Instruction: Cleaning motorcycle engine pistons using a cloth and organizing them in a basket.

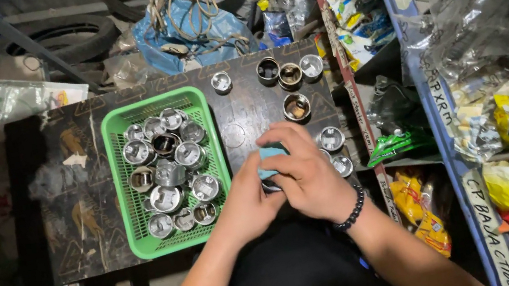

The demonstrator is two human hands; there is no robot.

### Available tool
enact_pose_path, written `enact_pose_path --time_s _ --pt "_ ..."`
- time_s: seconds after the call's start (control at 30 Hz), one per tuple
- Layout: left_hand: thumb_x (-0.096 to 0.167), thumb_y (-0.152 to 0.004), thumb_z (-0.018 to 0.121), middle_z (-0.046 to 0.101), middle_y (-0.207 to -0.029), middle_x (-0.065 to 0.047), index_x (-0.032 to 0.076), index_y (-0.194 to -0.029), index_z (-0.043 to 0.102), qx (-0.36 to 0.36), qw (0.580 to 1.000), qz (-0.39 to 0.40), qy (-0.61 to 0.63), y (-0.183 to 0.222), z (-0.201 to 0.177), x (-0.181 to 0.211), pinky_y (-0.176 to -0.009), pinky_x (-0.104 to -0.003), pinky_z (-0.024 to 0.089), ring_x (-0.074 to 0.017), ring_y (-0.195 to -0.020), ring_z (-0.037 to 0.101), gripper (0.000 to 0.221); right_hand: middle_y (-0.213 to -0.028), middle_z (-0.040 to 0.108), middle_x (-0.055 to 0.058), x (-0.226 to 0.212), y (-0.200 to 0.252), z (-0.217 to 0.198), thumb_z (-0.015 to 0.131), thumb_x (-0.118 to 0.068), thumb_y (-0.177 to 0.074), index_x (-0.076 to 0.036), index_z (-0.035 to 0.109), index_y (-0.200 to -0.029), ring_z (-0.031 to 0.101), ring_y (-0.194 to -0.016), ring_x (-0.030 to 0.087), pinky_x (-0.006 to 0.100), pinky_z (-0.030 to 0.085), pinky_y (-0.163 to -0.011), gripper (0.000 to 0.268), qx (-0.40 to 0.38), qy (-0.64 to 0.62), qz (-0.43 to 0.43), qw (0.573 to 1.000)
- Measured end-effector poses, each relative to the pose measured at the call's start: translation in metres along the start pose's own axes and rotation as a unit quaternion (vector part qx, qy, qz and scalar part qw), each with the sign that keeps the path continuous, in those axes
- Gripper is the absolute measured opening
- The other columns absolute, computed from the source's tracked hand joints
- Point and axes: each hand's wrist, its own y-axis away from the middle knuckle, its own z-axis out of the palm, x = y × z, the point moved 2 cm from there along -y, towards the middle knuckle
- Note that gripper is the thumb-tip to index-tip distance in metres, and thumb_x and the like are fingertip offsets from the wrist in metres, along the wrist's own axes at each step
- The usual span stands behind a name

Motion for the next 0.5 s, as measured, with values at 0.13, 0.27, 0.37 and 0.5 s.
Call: enact_pose_path --time_s 0.13,0.27,0.37,0.5 --pt "0.0 -0.064 0.079 0.063 -0.095 -0.032 -0.003 -0.111 0.058 -0.008 1.0 -0.019 -0.011 0.002 0.002 -0.011 -0.082 -0.059 0.051 -0.0559 -0.099 0.062 0.052 -0.118 0.062 0.014 0.004 0.005 0.006 0.06 0.009 -0.082 -0.008 0.072 -0.097 0.054 -0.121 0.045 0.057 0.042 -0.107 0.025 0.022 0.017 -0.005 1.0" --pt "0.006 -0.067 0.078 0.067 -0.097 -0.028 0.0 -0.111 0.06 -0.014 0.998 -0.056 0.011 0.003 0.0 -0.024 -0.082 -0.055 0.05 -0.0493 -0.101 0.066 0.048 -0.129 0.062 0.013 0.0 0.009 -0.001 0.065 0.009 -0.075 -0.009 0.073 -0.091 0.048 -0.131 0.046 0.057 0.037 -0.113 0.026 -0.03 -0.041 0.022 0.998" --pt "0.008 -0.066 0.085 0.07 -0.102 -0.023 0.006 -0.125 0.061 0.006 0.996 -0.073 0.053 -0.002 0.001 -0.029 -0.088 -0.047 0.054 -0.0452 -0.105 0.068 0.064 -0.123 0.068 0.012 0.028 0.024 -0.01 0.059 0.004 -0.09 -0.008 0.072 -0.113 0.061 -0.123 0.031 0.047 0.044 -0.109 0.029 0.064 -0.158 0.234 0.957" --pt "0.01 -0.066 0.088 0.072 -0.109 -0.018 0.012 -0.128 0.061 0.024 0.99 -0.091 0.102 -0.001 -0.002 -0.034 -0.091 -0.042 0.054 -0.0344 -0.108 0.069 0.068 -0.09 0.073 0.011 0.064 0.055 -0.003 0.057 -0.014 -0.106 -0.006 0.065 -0.113 0.071 -0.077 0.016 0.03 0.061 -0.076 0.013 0.287 -0.365 0.413 0.783"
